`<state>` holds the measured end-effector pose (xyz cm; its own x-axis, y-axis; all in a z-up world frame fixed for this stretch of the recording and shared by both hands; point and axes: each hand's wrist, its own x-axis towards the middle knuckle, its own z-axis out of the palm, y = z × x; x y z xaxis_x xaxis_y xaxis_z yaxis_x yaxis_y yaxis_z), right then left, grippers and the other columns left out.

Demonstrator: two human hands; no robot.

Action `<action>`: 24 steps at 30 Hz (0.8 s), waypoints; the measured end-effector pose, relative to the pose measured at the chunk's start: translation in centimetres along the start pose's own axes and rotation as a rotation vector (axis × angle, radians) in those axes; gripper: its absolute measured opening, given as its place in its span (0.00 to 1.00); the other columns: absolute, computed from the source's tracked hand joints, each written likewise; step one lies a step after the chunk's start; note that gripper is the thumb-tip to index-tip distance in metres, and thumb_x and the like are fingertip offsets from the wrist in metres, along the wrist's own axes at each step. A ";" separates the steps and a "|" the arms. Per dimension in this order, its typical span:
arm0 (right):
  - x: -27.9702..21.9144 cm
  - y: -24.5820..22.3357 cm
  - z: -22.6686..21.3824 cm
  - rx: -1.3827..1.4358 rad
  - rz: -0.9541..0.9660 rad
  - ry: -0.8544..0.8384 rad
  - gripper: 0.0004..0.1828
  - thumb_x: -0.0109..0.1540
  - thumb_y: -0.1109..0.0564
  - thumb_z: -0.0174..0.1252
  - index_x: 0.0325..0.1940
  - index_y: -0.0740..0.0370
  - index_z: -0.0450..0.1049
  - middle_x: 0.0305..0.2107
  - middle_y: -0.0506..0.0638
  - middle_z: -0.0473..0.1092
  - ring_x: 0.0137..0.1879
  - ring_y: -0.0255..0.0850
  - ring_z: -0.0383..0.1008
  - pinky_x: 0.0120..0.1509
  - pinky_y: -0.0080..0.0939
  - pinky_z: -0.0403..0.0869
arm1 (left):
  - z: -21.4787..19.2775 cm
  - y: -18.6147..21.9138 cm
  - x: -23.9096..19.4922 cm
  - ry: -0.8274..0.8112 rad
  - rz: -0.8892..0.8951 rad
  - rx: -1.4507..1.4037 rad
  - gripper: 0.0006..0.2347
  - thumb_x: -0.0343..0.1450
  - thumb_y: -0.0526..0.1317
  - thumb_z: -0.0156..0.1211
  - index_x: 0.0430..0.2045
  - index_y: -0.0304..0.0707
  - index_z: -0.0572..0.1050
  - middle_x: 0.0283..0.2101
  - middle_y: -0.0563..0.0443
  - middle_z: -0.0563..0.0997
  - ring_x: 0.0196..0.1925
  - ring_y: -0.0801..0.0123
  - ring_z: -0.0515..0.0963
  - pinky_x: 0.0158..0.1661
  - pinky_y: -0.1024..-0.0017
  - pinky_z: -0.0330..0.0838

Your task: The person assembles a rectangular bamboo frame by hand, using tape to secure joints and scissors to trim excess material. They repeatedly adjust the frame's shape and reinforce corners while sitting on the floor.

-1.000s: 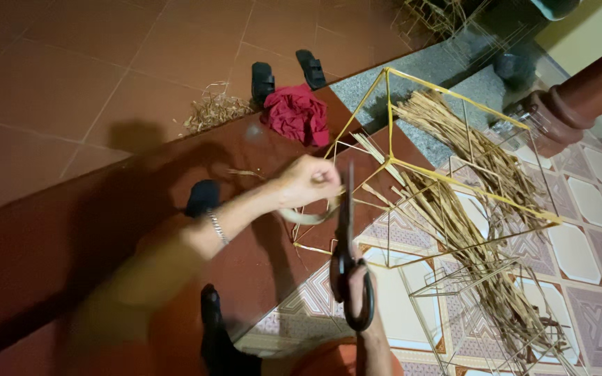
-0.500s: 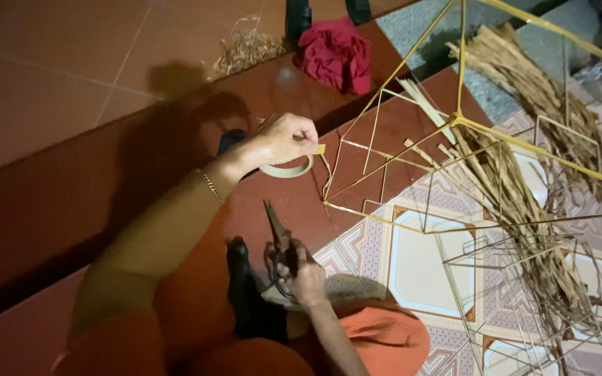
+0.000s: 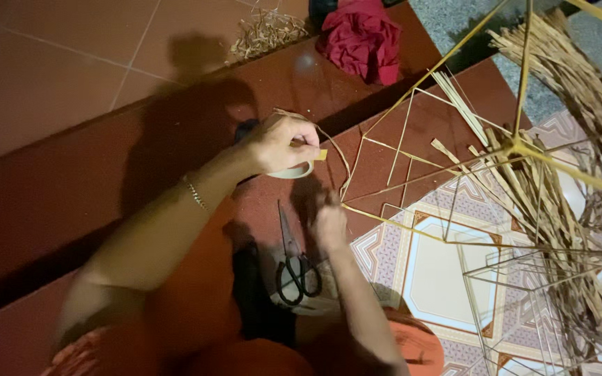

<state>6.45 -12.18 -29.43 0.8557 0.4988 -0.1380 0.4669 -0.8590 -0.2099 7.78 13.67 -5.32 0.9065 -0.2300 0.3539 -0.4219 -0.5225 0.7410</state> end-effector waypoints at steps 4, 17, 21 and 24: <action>7.6 0.5 -2.5 -0.113 0.047 0.231 0.41 0.55 0.57 0.61 0.71 0.66 0.57 0.71 0.71 0.48 0.73 0.65 0.53 0.69 0.58 0.67 | -0.4 1.1 -0.5 -0.070 -0.076 -0.203 0.07 0.69 0.40 0.63 0.28 0.35 0.78 0.28 0.46 0.84 0.30 0.62 0.84 0.32 0.68 0.75; 13.5 4.3 -0.2 1.081 0.108 0.278 0.10 0.66 0.65 0.61 0.51 0.60 0.82 0.43 0.52 0.78 0.47 0.48 0.76 0.51 0.49 0.76 | -3.8 3.3 -1.3 -0.014 -0.216 -0.071 0.05 0.68 0.39 0.64 0.24 0.36 0.80 0.25 0.48 0.85 0.27 0.71 0.85 0.31 0.70 0.77; 15.2 1.7 -1.7 1.656 -0.031 0.256 0.21 0.65 0.70 0.55 0.60 0.61 0.81 0.41 0.51 0.76 0.44 0.43 0.74 0.51 0.45 0.78 | -4.1 2.8 -1.4 0.047 -0.227 -0.077 0.05 0.67 0.39 0.65 0.28 0.36 0.81 0.28 0.47 0.85 0.29 0.69 0.85 0.32 0.69 0.77; 15.3 -2.0 -4.5 1.011 -0.329 0.494 0.18 0.63 0.70 0.62 0.57 0.62 0.78 0.55 0.56 0.75 0.58 0.50 0.76 0.62 0.46 0.75 | -3.8 2.8 -1.3 0.079 -0.170 -0.086 0.07 0.67 0.40 0.65 0.27 0.35 0.81 0.28 0.47 0.84 0.30 0.67 0.85 0.32 0.68 0.77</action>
